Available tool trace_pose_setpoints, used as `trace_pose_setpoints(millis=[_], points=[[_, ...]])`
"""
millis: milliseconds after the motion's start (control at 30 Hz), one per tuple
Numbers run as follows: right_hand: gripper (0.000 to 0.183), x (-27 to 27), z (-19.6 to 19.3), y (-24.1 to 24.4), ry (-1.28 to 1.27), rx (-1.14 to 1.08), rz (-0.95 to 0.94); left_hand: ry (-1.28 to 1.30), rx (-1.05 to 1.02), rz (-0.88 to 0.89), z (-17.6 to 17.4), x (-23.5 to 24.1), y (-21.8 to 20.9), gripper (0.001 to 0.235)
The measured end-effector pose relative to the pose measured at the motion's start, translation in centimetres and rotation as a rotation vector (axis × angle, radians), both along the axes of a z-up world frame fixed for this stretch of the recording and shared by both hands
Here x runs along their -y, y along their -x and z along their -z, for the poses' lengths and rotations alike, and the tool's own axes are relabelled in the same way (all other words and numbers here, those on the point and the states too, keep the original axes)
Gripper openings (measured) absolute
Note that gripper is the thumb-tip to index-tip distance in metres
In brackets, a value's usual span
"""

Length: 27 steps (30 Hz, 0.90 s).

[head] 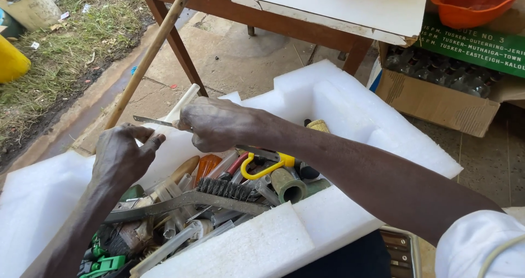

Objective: Cutting a thin plastic tube using a manual hacksaw blade at a workbench.

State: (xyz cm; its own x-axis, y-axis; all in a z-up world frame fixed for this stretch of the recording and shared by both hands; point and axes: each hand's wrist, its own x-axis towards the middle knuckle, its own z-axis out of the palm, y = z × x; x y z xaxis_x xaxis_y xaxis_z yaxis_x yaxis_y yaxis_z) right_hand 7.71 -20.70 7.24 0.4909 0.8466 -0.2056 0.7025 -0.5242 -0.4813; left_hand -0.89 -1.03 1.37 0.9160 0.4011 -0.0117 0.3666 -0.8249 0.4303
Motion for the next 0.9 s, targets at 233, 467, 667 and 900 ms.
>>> trace_pose_setpoints(millis=[233, 467, 667, 900], points=[[0.037, -1.5, 2.3, 0.9, -0.172, -0.005, -0.034, -0.139, 0.074, 0.083, 3.9, -2.0, -0.8, 0.021], [0.035, -1.0, 0.9, 0.7, -0.055, -0.024, -0.035, -0.017, 0.067, -0.005, 0.7, 0.2, -0.1, 0.016], [0.040, -1.8, 2.3, 0.0, -0.030, 0.050, -0.041, -0.023, 0.072, 0.021, 2.4, -0.7, -0.5, 0.018], [0.036, -2.7, 3.7, -0.4, -0.066, 0.047, 0.027, 0.004, 0.107, 0.000, 1.2, 0.1, -0.3, 0.020]])
